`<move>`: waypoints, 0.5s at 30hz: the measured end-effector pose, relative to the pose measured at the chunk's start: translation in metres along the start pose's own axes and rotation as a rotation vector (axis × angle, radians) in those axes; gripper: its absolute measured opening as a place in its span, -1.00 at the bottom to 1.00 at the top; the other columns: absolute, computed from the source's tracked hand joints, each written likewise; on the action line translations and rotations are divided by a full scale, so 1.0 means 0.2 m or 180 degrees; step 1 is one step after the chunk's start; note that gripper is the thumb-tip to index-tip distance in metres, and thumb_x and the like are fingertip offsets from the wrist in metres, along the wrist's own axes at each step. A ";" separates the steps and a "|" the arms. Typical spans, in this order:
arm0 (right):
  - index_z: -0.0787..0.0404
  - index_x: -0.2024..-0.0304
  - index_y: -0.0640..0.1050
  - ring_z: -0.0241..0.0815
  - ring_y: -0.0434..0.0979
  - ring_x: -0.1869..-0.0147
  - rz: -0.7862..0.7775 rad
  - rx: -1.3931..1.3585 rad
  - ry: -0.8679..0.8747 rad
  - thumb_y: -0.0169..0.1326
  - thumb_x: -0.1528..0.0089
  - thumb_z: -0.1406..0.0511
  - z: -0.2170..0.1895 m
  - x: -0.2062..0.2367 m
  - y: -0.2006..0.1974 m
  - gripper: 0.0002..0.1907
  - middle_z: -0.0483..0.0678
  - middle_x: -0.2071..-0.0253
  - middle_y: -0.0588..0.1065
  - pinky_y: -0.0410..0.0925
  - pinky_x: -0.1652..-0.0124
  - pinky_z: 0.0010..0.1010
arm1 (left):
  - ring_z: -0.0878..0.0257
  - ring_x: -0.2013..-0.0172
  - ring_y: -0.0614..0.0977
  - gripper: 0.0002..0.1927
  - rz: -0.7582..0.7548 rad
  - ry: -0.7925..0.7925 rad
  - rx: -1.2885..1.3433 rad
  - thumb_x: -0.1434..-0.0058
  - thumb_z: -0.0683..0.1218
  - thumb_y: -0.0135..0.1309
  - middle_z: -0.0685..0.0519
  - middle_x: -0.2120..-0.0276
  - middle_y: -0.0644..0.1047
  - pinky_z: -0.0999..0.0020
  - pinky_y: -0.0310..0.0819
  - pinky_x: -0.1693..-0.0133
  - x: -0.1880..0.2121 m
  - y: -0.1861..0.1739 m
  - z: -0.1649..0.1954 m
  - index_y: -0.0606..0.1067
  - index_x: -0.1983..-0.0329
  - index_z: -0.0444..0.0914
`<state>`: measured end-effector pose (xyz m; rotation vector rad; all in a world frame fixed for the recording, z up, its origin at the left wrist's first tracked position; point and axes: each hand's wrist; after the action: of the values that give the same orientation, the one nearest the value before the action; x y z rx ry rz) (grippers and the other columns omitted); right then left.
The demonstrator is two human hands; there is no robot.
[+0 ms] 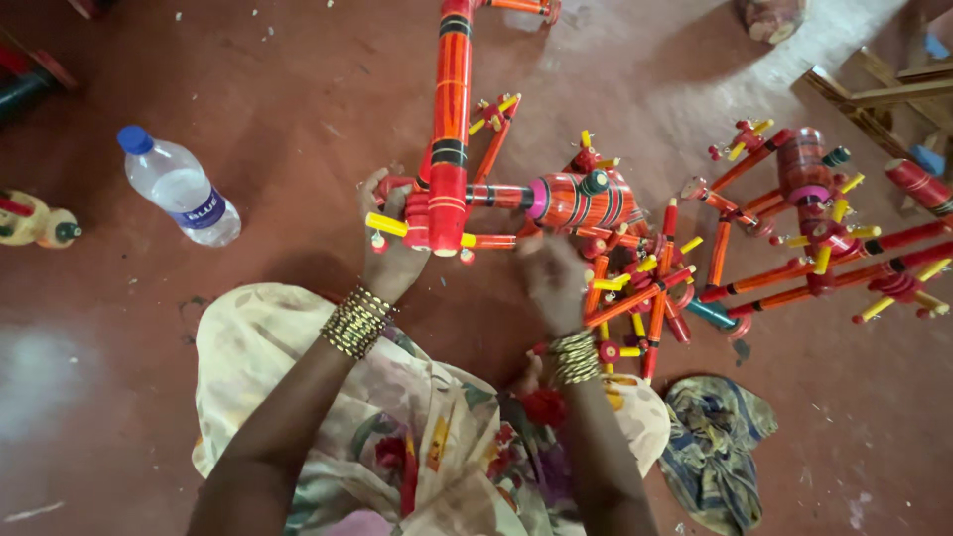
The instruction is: The person assembles colorful wooden toy parts by hand, fitting rods and crosspieces together. The person handles multiple toy components, aligns them, and secures them into assembled units on the floor.
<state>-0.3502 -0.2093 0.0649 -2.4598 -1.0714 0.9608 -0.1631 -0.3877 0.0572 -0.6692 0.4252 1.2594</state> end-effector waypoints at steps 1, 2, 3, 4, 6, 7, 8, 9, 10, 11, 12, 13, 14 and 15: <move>0.25 0.02 0.57 -0.20 0.55 0.13 -0.0390 0.0015 -0.0272 0.15 -0.31 0.40 0.02 0.01 0.08 -0.82 -0.02 0.18 0.53 0.42 0.15 -0.39 | 0.00 -0.18 0.47 -0.44 0.0022 0.0051 -0.0007 -0.17 -0.13 0.36 -0.10 -0.21 0.32 0.13 0.39 -0.27 0.00 0.00 0.00 0.35 -0.17 -0.21; 0.27 -0.03 0.55 -0.17 0.58 0.10 -0.0795 0.0024 -0.0525 0.15 -0.26 0.42 0.04 0.03 0.15 -0.72 0.02 0.14 0.54 0.44 0.12 -0.37 | -0.04 -0.20 0.46 -0.41 0.0036 0.0086 -0.0023 -0.14 -0.13 0.36 -0.16 -0.22 0.28 0.12 0.39 -0.25 0.00 -0.01 0.01 0.34 -0.17 -0.23; 0.26 -0.06 0.55 -0.15 0.60 0.08 -0.1001 -0.0201 -0.0426 0.13 -0.26 0.42 0.08 0.02 0.22 -0.71 0.02 0.12 0.56 0.46 0.11 -0.38 | -0.09 -0.21 0.44 -0.39 0.0039 0.0118 -0.0052 -0.11 -0.14 0.37 -0.22 -0.24 0.25 0.12 0.39 -0.23 0.00 -0.01 0.01 0.34 -0.18 -0.24; 0.25 -0.08 0.54 -0.13 0.62 0.06 -0.1190 -0.0432 -0.0329 0.11 -0.26 0.42 0.13 -0.02 0.32 -0.69 0.02 0.10 0.57 0.48 0.10 -0.38 | -0.05 -0.20 0.47 -0.39 -0.0043 -0.0043 0.0107 -0.15 -0.13 0.34 -0.19 -0.24 0.27 0.14 0.41 -0.24 0.00 -0.02 0.02 0.33 -0.21 -0.24; 0.27 -0.07 0.52 -0.05 0.60 0.07 -0.1055 -0.0447 -0.0619 0.15 -0.19 0.36 0.24 -0.11 0.47 -0.62 0.05 0.11 0.56 0.46 0.11 -0.35 | 0.02 -0.18 0.52 -0.39 -0.0187 -0.0309 0.0438 -0.23 -0.11 0.30 -0.12 -0.24 0.32 0.18 0.45 -0.27 0.00 -0.03 0.04 0.30 -0.29 -0.24; 0.27 -0.06 0.52 -0.06 0.60 0.09 -0.0799 -0.0222 -0.0863 0.15 -0.19 0.36 0.29 -0.16 0.55 -0.63 0.04 0.12 0.56 0.45 0.12 -0.35 | -0.05 -0.18 0.48 -0.34 -0.0172 -0.0248 0.0194 -0.14 -0.11 0.34 -0.17 -0.24 0.29 0.13 0.40 -0.26 -0.01 -0.04 0.05 0.31 -0.26 -0.25; 0.27 -0.05 0.52 -0.06 0.59 0.11 -0.0644 -0.0078 -0.0974 0.15 -0.19 0.35 0.34 -0.20 0.62 -0.64 0.04 0.14 0.55 0.45 0.14 -0.35 | -0.13 -0.18 0.44 -0.30 -0.0153 -0.0194 -0.0048 -0.06 -0.11 0.38 -0.22 -0.24 0.26 0.07 0.36 -0.25 -0.01 -0.05 0.06 0.32 -0.22 -0.27; 0.27 -0.04 0.52 -0.07 0.58 0.12 -0.0715 -0.0030 -0.0804 0.15 -0.19 0.35 0.37 -0.23 0.70 -0.65 0.03 0.15 0.55 0.44 0.16 -0.35 | -0.20 -0.18 0.40 -0.26 -0.0123 -0.0139 -0.0298 0.02 -0.10 0.43 -0.27 -0.24 0.23 0.02 0.31 -0.24 -0.02 -0.06 0.08 0.33 -0.19 -0.29; 0.27 -0.03 0.52 -0.08 0.58 0.14 -0.0791 -0.0025 -0.0653 0.15 -0.19 0.35 0.39 -0.26 0.77 -0.66 0.03 0.16 0.54 0.44 0.17 -0.36 | -0.20 -0.18 0.41 -0.25 -0.0163 -0.0248 -0.0143 0.05 -0.10 0.42 -0.28 -0.26 0.22 0.04 0.34 -0.23 -0.02 -0.08 0.09 0.33 -0.19 -0.27; 0.27 -0.02 0.52 -0.08 0.57 0.16 -0.0883 -0.0026 -0.0505 0.15 -0.20 0.34 0.40 -0.27 0.84 -0.67 0.03 0.18 0.54 0.43 0.19 -0.36 | -0.19 -0.18 0.42 -0.24 -0.0205 -0.0357 0.0005 0.08 -0.10 0.42 -0.28 -0.27 0.22 0.07 0.37 -0.21 -0.03 -0.09 0.10 0.33 -0.18 -0.25; 0.27 -0.01 0.52 -0.09 0.56 0.17 -0.0957 -0.0012 -0.0377 0.15 -0.20 0.34 0.41 -0.28 0.90 -0.67 0.02 0.19 0.54 0.42 0.21 -0.36 | -0.18 -0.18 0.43 -0.23 -0.0248 -0.0461 0.0151 0.11 -0.10 0.42 -0.29 -0.29 0.22 0.09 0.40 -0.19 -0.04 -0.10 0.11 0.34 -0.18 -0.23; 0.27 0.00 0.52 -0.10 0.55 0.19 -0.1000 0.0007 -0.0271 0.15 -0.20 0.34 0.41 -0.30 0.94 -0.68 0.02 0.20 0.53 0.42 0.22 -0.37 | -0.18 -0.21 0.43 -0.25 -0.0235 -0.0454 0.0131 0.09 -0.12 0.39 -0.27 -0.29 0.24 0.08 0.39 -0.22 -0.05 -0.11 0.12 0.34 -0.19 -0.21; 0.27 0.01 0.52 -0.10 0.55 0.20 -0.1028 0.0019 -0.0180 0.15 -0.20 0.33 0.41 -0.31 0.97 -0.69 0.01 0.22 0.53 0.41 0.24 -0.37 | -0.17 -0.24 0.43 -0.27 -0.0225 -0.0445 0.0110 0.06 -0.15 0.37 -0.24 -0.30 0.26 0.07 0.38 -0.26 -0.05 -0.12 0.13 0.35 -0.20 -0.20; 0.27 0.02 0.52 -0.11 0.54 0.22 -0.1038 0.0030 -0.0110 0.15 -0.20 0.33 0.40 -0.32 1.00 -0.70 0.01 0.23 0.52 0.40 0.26 -0.37 | -0.17 -0.26 0.44 -0.29 -0.0221 -0.0440 0.0087 0.04 -0.17 0.35 -0.22 -0.30 0.28 0.06 0.37 -0.29 -0.06 -0.12 0.13 0.36 -0.22 -0.18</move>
<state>-0.3282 -0.3924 -0.0636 -2.1740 -1.4197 0.9022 -0.1448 -0.3823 0.0901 -0.5654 0.3024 1.2236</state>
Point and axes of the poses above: each hand's wrist, its own x-axis away from the middle knuckle, its own y-axis out of the palm, z = x × y
